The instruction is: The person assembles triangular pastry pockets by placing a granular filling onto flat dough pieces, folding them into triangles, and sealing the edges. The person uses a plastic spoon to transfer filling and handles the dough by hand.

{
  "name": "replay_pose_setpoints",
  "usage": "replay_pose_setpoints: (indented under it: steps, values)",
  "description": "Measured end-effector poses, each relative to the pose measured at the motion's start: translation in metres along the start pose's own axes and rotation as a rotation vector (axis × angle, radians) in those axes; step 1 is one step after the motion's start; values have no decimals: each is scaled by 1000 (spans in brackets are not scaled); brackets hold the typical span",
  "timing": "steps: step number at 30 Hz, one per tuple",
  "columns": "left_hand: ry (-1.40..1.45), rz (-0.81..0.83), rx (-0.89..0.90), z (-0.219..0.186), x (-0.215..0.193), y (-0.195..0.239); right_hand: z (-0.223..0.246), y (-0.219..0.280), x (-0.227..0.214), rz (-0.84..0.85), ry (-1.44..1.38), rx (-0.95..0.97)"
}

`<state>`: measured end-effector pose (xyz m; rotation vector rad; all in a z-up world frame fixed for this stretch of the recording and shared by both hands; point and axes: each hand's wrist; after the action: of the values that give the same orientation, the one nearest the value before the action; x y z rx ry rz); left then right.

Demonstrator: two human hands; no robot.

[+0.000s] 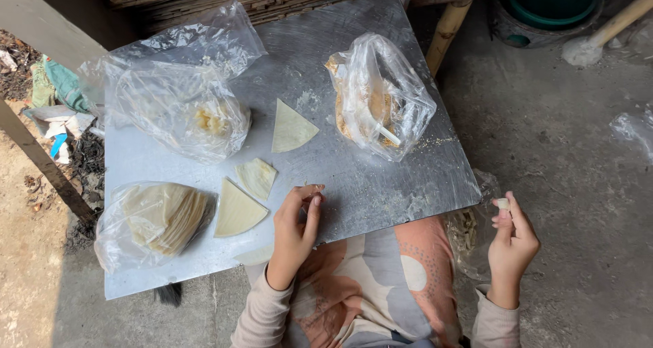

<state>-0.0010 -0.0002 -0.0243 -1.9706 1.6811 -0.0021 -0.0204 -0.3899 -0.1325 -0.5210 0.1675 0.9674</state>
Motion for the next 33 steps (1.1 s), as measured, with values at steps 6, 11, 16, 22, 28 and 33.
replay_pose_setpoints:
  steps: [6,11,16,22,28,33]
  values:
    - [-18,161,192,-14,-1,-9,127,0,12,142,31,-186]
    - [-57,217,387,-26,-4,-17,177,3,35,538,-265,-264]
    - [27,280,454,-24,-8,-13,192,8,78,767,-270,-453]
    - [50,146,336,-11,-4,-2,206,10,110,670,-345,-648]
    - [19,68,260,0,0,1,210,5,114,619,-266,-709]
    - [97,67,280,-3,-3,-1,209,5,119,643,-330,-669]
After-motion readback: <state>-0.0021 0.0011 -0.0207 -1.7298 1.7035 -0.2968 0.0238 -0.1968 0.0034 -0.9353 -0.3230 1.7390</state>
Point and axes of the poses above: each hand's wrist, its own y-axis away from the middle knuckle, its own x-axis out of the palm, z = x × y, and after that the axes turned 1 degree about x, right-handed
